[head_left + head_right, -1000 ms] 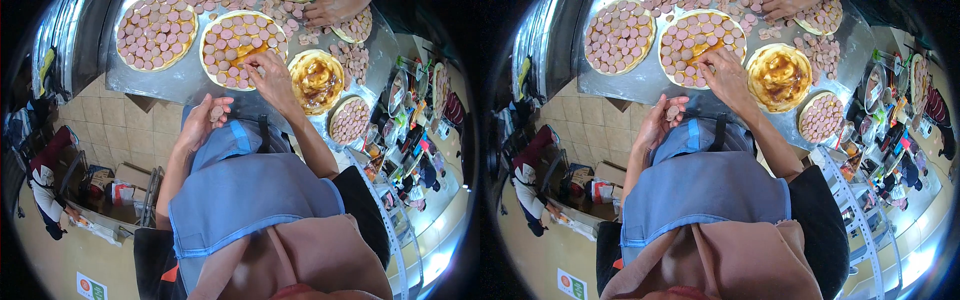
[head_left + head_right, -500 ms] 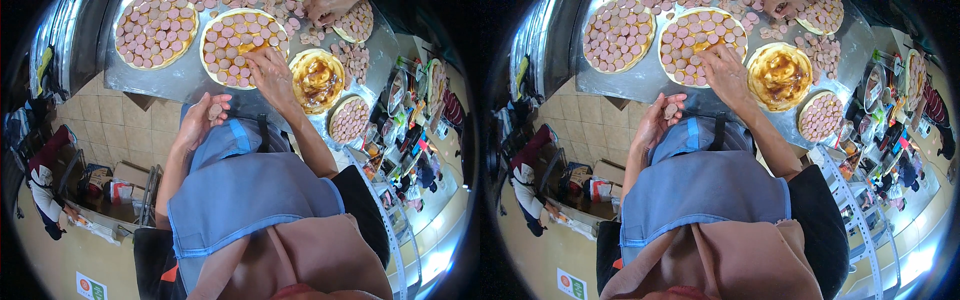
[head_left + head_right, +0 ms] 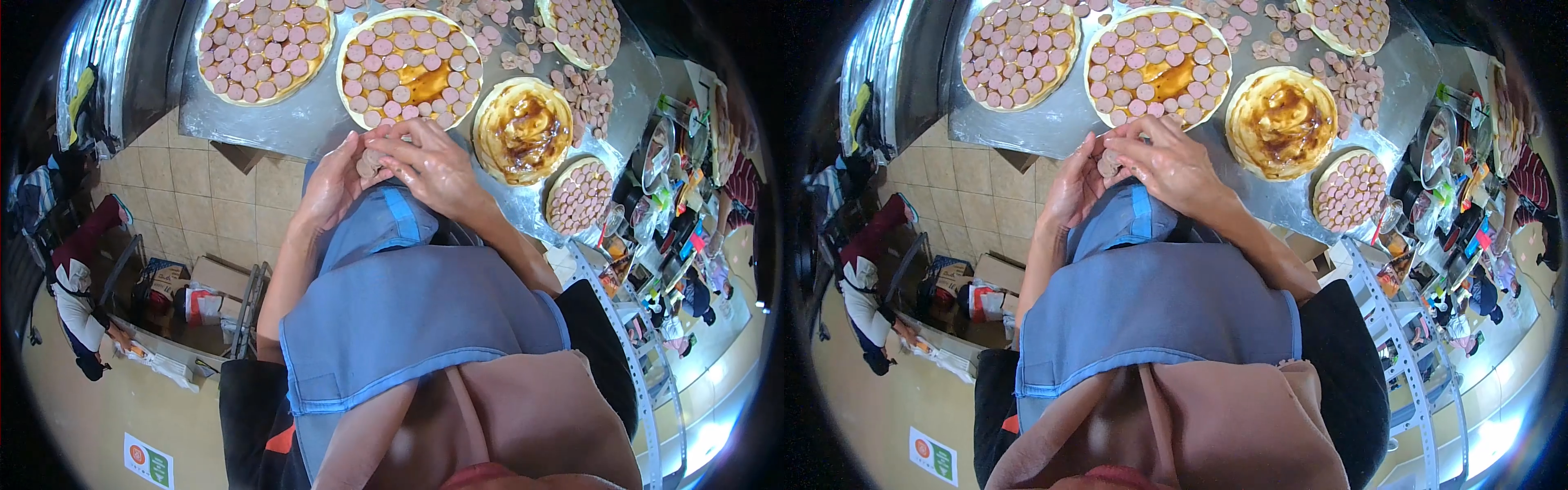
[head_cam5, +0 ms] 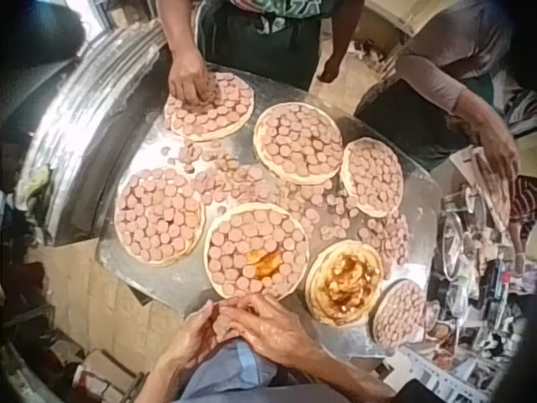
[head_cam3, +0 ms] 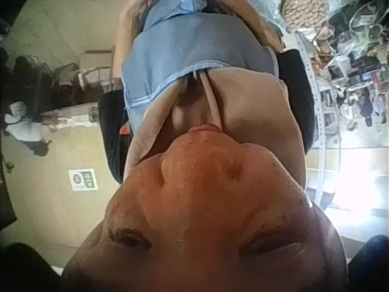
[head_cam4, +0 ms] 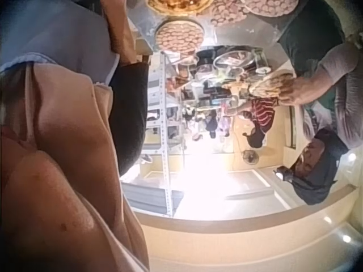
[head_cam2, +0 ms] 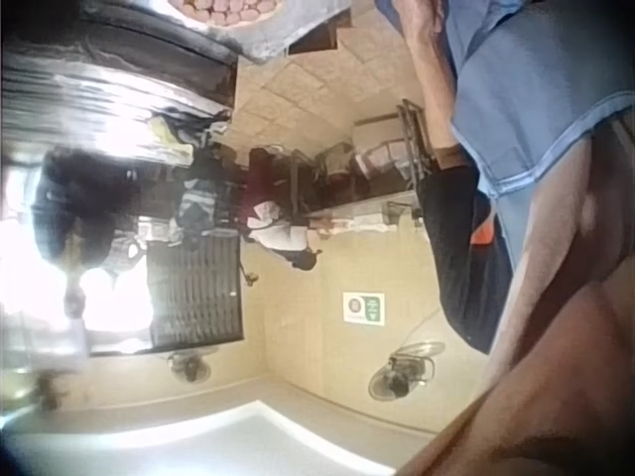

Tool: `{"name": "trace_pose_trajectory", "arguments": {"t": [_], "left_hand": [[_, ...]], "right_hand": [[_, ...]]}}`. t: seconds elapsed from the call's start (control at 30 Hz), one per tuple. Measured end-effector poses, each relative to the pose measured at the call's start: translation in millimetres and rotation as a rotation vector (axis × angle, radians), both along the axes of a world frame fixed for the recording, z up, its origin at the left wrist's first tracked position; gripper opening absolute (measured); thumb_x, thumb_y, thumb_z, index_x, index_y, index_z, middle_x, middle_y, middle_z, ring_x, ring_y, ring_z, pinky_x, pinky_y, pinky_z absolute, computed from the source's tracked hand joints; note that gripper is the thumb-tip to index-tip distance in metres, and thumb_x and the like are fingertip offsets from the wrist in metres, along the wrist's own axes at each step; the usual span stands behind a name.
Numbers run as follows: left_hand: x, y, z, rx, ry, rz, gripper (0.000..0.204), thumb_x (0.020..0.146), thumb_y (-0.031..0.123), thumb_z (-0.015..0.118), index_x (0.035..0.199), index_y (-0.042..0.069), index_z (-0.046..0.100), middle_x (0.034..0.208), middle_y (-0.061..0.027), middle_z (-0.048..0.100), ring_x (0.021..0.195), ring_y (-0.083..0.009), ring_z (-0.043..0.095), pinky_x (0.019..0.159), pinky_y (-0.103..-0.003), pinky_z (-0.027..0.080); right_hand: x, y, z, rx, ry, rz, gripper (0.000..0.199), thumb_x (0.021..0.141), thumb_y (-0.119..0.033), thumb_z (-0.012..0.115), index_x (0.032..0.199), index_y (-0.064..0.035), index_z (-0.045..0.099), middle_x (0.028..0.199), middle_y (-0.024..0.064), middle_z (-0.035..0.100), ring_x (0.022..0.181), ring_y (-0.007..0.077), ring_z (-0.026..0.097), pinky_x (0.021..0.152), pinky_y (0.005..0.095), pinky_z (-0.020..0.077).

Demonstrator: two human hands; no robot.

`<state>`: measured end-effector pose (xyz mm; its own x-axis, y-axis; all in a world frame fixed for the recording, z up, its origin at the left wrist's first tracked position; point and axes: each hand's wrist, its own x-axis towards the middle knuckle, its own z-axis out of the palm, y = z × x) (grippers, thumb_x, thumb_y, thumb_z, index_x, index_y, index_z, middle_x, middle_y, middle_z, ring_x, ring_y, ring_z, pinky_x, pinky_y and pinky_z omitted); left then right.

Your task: Assembling multiple mini pizzas by adding sausage slices and other toppings on a prep table.

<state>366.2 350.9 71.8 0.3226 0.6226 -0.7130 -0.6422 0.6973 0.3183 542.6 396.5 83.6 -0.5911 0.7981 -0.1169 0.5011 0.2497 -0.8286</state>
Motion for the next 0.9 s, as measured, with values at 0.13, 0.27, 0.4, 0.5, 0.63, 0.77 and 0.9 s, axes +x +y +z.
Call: {"name": "trace_pose_trajectory", "arguments": {"t": [0.13, 0.27, 0.4, 0.5, 0.63, 0.77, 0.9], "left_hand": [[-1.9, -5.1, -6.4, 0.039, -0.063, -0.025, 0.047, 0.100, 0.023, 0.042, 0.139, -0.003, 0.036, 0.127, -0.0109, 0.053, 0.111, -0.0166, 0.056, 0.098, -0.034, 0.047], [0.6, -10.7, -4.8, 0.027, -0.068, -0.041, 0.047, 0.095, 0.009, 0.046, 0.139, -0.004, 0.035, 0.128, -0.0132, 0.053, 0.110, -0.0168, 0.057, 0.098, -0.033, 0.047], [-0.6, -12.3, -12.3, 0.029, -0.068, -0.077, 0.045, 0.094, 0.007, 0.048, 0.136, -0.006, 0.039, 0.125, -0.0149, 0.056, 0.109, -0.0185, 0.059, 0.098, -0.033, 0.047], [-2.9, -10.7, -15.3, 0.053, -0.064, -0.080, 0.041, 0.094, 0.007, 0.048, 0.133, -0.007, 0.043, 0.123, -0.0163, 0.057, 0.109, -0.0200, 0.059, 0.097, -0.032, 0.047], [-3.6, -9.6, -10.4, 0.038, 0.011, -0.068, 0.041, 0.096, 0.010, 0.045, 0.133, -0.008, 0.041, 0.126, -0.0192, 0.055, 0.112, -0.0222, 0.059, 0.097, -0.031, 0.048], [-3.2, -9.3, -7.5, 0.034, 0.055, -0.094, 0.041, 0.096, 0.010, 0.046, 0.133, -0.008, 0.042, 0.127, -0.0197, 0.055, 0.112, -0.0226, 0.059, 0.097, -0.031, 0.048], [-3.8, -10.7, -8.4, 0.047, 0.063, -0.106, 0.041, 0.096, 0.010, 0.048, 0.132, -0.007, 0.043, 0.127, -0.0197, 0.055, 0.112, -0.0224, 0.059, 0.097, -0.031, 0.048]], "right_hand": [[4.2, -6.4, -5.9, -0.010, -0.079, 0.037, 0.024, 0.084, -0.013, 0.062, 0.107, -0.0141, 0.067, 0.102, 0.0048, 0.055, 0.097, 0.0244, 0.055, 0.081, 0.0359, 0.0486], [8.8, -6.9, -6.8, -0.051, -0.055, 0.042, 0.012, 0.084, -0.016, 0.062, 0.095, -0.0113, 0.065, 0.099, 0.0043, 0.056, 0.096, 0.0246, 0.056, 0.081, 0.0368, 0.0483], [12.5, -10.0, -14.3, -0.052, -0.020, -0.030, 0.011, 0.084, -0.018, 0.064, 0.090, -0.0097, 0.064, 0.094, 0.0050, 0.058, 0.091, 0.0252, 0.058, 0.078, 0.0370, 0.0477], [21.1, 0.5, -17.5, -0.154, 0.047, -0.118, 0.011, 0.084, -0.019, 0.065, 0.089, -0.0085, 0.064, 0.090, 0.0066, 0.060, 0.086, 0.0248, 0.059, 0.075, 0.0355, 0.0472], [31.0, 23.8, -26.3, -0.039, -0.063, -0.311, 0.012, 0.084, -0.018, 0.066, 0.089, -0.0070, 0.065, 0.085, 0.0063, 0.062, 0.082, 0.0229, 0.060, 0.072, 0.0351, 0.0468], [33.5, 31.4, -42.3, 0.015, -0.114, -0.352, 0.013, 0.083, -0.017, 0.067, 0.090, -0.0070, 0.066, 0.083, 0.0059, 0.061, 0.079, 0.0230, 0.059, 0.072, 0.0348, 0.0469], [30.4, 34.0, -49.1, 0.084, -0.160, -0.323, 0.012, 0.083, -0.017, 0.067, 0.090, -0.0070, 0.067, 0.083, 0.0060, 0.060, 0.080, 0.0233, 0.059, 0.074, 0.0350, 0.0469]]}}
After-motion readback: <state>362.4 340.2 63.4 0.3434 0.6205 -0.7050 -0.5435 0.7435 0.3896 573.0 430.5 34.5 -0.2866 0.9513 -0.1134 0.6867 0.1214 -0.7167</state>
